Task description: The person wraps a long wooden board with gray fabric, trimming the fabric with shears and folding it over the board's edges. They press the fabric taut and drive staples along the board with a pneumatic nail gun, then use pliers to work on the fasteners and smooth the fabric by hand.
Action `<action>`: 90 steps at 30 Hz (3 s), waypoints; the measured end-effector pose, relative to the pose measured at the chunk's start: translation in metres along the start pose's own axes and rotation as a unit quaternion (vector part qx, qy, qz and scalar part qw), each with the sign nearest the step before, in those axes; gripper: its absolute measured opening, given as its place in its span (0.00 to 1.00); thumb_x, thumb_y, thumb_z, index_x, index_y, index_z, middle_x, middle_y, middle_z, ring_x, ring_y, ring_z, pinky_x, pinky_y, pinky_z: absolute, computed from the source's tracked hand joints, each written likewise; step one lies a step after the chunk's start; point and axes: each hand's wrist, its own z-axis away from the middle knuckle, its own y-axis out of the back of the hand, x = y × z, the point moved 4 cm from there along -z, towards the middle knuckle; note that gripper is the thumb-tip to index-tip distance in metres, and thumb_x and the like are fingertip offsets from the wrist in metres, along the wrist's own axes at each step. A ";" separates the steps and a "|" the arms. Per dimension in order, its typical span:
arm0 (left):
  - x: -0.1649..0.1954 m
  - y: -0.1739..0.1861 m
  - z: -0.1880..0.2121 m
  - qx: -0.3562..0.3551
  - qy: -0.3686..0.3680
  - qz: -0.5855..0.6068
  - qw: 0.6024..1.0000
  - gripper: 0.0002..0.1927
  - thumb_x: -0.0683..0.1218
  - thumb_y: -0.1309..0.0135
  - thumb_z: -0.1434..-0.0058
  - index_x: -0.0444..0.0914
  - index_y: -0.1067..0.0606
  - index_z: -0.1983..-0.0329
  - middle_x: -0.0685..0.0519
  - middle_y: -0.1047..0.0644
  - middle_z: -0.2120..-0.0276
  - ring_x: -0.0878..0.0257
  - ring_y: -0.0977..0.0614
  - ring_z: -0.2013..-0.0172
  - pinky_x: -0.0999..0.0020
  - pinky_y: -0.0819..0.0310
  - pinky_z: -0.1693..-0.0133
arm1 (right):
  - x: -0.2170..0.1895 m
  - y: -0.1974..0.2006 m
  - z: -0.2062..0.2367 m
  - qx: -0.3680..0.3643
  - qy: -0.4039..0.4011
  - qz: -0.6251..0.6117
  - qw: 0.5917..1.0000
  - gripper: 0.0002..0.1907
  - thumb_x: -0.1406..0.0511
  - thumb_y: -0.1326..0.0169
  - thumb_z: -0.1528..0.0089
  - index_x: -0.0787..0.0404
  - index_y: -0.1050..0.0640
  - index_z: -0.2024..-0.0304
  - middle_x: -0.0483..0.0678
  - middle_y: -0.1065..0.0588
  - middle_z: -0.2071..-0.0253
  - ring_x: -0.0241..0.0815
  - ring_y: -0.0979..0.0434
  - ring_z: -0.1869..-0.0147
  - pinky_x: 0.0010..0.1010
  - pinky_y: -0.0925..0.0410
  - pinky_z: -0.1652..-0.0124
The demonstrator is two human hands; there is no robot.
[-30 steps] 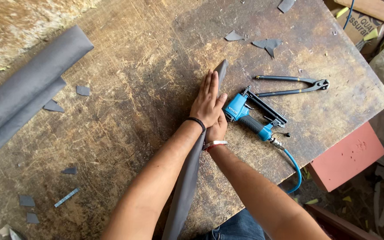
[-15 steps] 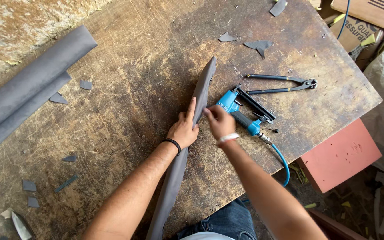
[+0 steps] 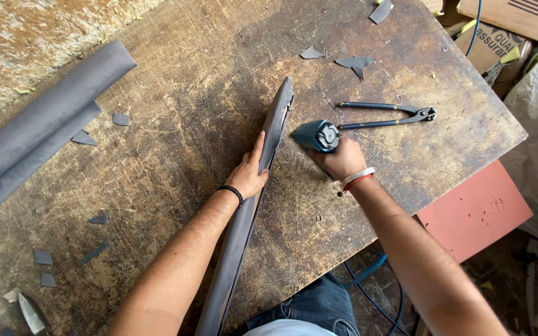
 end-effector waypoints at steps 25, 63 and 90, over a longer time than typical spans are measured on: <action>0.003 0.004 -0.001 -0.019 -0.004 -0.019 1.000 0.66 0.39 0.41 0.41 0.61 0.83 0.28 0.36 0.42 0.29 0.43 0.28 0.35 0.49 0.31 0.36 | -0.018 -0.034 0.033 -0.096 0.136 0.120 0.979 0.27 0.45 0.36 0.45 0.64 0.18 0.71 0.51 0.20 0.76 0.43 0.17 0.74 0.35 0.21 0.66; -0.036 -0.046 0.061 0.038 -0.185 0.323 0.927 0.40 0.65 0.68 0.27 0.42 0.60 0.19 0.43 0.59 0.20 0.48 0.58 0.21 0.49 0.64 0.26 | -0.041 -0.153 0.041 0.096 -0.086 -0.588 0.798 0.17 0.54 0.51 0.29 0.60 0.23 0.63 0.42 0.27 0.69 0.33 0.32 0.67 0.27 0.35 0.65; -0.018 -0.021 0.022 0.006 -0.103 0.089 0.991 0.44 0.51 0.58 0.29 0.52 0.73 0.22 0.42 0.55 0.21 0.43 0.34 0.31 0.51 0.29 0.37 | -0.055 -0.170 0.031 0.125 -0.004 -0.580 0.805 0.14 0.60 0.51 0.27 0.61 0.23 0.63 0.41 0.27 0.69 0.31 0.31 0.66 0.26 0.32 0.65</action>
